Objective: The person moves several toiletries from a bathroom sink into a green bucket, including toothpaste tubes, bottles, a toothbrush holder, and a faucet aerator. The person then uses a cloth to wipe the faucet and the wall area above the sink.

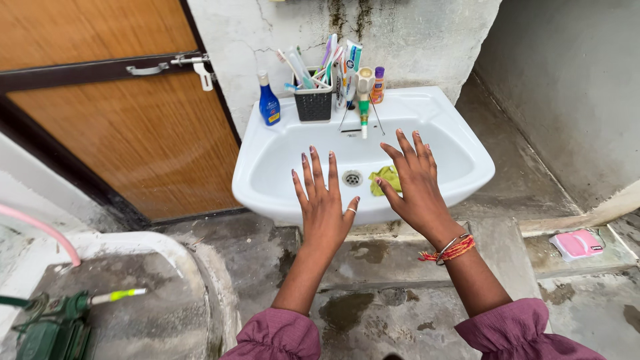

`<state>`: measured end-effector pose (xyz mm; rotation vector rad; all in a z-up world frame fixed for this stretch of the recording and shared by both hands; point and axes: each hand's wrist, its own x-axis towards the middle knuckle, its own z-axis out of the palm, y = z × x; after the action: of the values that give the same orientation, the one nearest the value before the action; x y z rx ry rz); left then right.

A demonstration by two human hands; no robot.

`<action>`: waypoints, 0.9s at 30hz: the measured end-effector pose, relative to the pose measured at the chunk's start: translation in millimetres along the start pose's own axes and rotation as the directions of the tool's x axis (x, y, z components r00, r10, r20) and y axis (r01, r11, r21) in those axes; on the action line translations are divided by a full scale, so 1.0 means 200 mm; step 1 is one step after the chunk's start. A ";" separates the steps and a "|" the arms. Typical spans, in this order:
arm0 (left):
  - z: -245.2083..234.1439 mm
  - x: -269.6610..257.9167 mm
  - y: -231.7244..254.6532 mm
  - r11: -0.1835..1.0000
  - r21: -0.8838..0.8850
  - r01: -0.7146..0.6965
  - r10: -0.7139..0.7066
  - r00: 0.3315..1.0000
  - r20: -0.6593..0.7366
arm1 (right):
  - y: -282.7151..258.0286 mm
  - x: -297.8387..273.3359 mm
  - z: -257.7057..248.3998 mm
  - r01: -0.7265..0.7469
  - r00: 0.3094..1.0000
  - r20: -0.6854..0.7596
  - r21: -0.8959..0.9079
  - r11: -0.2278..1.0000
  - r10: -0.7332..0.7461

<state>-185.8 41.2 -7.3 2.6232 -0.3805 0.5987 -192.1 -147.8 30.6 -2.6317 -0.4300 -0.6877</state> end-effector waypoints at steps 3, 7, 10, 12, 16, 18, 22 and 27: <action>0.09 0.11 0.00 0.999 -0.017 -0.045 0.045 0.999 -0.005 | 0.10 0.10 0.05 -0.013 1.000 0.009 -0.004 1.000 0.013; 0.24 0.30 0.01 0.998 -0.011 -0.065 0.064 0.997 -0.035 | 0.31 0.25 0.12 -0.004 1.000 0.001 0.007 1.000 0.004; 0.34 0.44 0.01 0.998 -0.004 -0.061 0.061 0.996 -0.068 | 0.46 0.38 0.21 0.035 0.999 0.010 0.009 0.999 -0.035; 0.39 0.54 0.04 1.000 -0.019 -0.022 0.021 0.999 -0.045 | 0.57 0.52 0.25 0.065 0.998 0.012 0.013 0.998 -0.065; 0.47 0.75 0.07 0.999 0.008 -0.040 0.041 0.995 -0.094 | 0.77 0.76 0.31 0.112 0.993 0.032 0.024 0.993 -0.112; 0.51 0.83 0.09 0.998 0.020 -0.054 0.056 0.991 -0.123 | 0.84 0.88 0.35 0.149 0.988 0.028 0.031 0.988 -0.150; 0.57 0.95 0.12 0.998 0.028 -0.057 0.060 0.990 -0.127 | 0.95 1.04 0.44 0.212 0.976 0.045 0.044 0.976 -0.214; 0.63 1.03 0.15 0.997 0.065 -0.048 0.057 0.987 -0.152 | 1.05 1.17 0.50 0.279 0.960 0.019 0.041 0.959 -0.280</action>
<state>26.6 -76.6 -5.5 2.6098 -0.3900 0.8366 123.9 -243.4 11.1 -2.5712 -0.8261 -0.7252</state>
